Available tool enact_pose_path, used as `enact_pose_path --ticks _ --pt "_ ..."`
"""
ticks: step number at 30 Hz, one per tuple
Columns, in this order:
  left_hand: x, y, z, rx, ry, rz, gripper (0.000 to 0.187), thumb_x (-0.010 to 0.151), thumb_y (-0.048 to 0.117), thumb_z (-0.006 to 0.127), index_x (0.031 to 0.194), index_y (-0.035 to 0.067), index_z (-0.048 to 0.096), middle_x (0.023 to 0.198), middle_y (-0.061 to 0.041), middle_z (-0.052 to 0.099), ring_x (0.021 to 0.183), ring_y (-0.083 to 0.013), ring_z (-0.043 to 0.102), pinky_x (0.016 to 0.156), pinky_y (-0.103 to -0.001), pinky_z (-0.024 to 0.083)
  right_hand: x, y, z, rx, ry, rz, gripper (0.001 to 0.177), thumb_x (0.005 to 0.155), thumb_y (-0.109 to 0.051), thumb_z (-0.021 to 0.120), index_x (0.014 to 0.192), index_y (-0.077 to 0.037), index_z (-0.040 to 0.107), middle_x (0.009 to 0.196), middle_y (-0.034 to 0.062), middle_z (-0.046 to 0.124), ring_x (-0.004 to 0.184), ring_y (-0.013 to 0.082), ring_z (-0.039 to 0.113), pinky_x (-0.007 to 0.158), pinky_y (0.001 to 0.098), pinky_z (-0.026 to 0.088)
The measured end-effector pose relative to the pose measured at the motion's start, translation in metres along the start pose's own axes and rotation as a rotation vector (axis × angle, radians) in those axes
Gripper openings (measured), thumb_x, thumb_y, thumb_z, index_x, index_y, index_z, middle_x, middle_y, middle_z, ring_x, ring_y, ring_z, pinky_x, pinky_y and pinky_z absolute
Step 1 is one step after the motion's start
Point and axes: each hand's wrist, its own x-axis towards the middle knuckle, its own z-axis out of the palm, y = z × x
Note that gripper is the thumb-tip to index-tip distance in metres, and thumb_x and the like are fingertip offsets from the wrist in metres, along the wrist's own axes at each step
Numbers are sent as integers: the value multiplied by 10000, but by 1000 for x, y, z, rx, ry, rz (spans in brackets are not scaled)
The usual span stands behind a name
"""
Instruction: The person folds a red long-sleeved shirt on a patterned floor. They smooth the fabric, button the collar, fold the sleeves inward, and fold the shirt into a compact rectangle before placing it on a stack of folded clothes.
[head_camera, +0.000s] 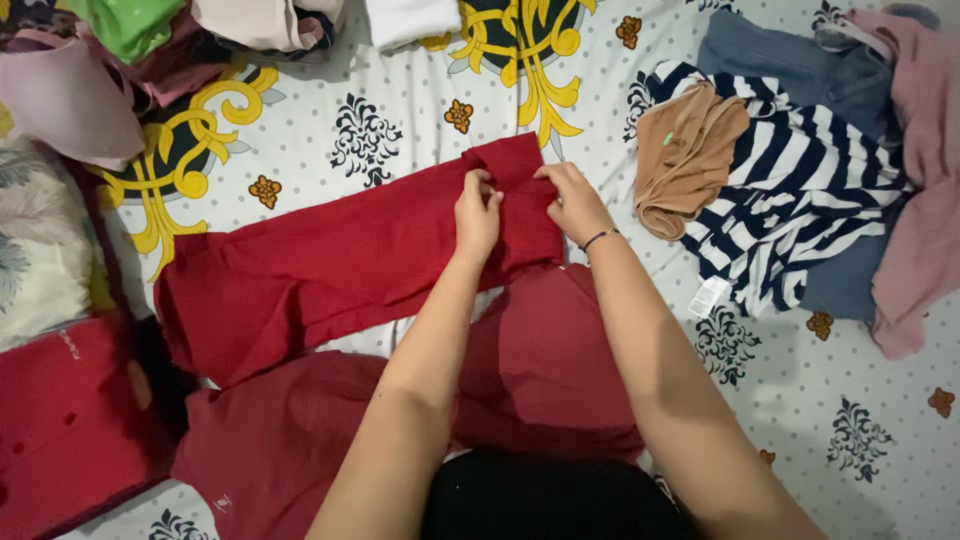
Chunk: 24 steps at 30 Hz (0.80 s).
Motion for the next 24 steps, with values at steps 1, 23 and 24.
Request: enact_pose_path --ticks 1,23,24 --pt "-2 1 -1 9 -20 -10 417 882 40 767 1227 53 533 922 -93 669 847 -206 664 783 -350 552 0 0 0 -7 6 3 499 796 88 576 1253 -105 630 1239 151 618 1146 353 617 950 392 526" --pt "-34 8 -45 21 -206 -8 970 719 16 857 1538 74 340 1137 -126 582 811 -201 606 707 -317 560 -5 -13 -11 -6 43 -276 197 820 -135 751 990 -62 684 1074 127 699 1048 330 640 917 412 526" --pt "-34 6 -42 28 -183 2 931 734 33 839 1530 69 358 1128 -130 595 826 -212 613 722 -331 561 -6 -14 -10 -1 -33 -271 192 794 -130 754 968 -69 696 1063 120 696 1054 326 637 918 408 526"
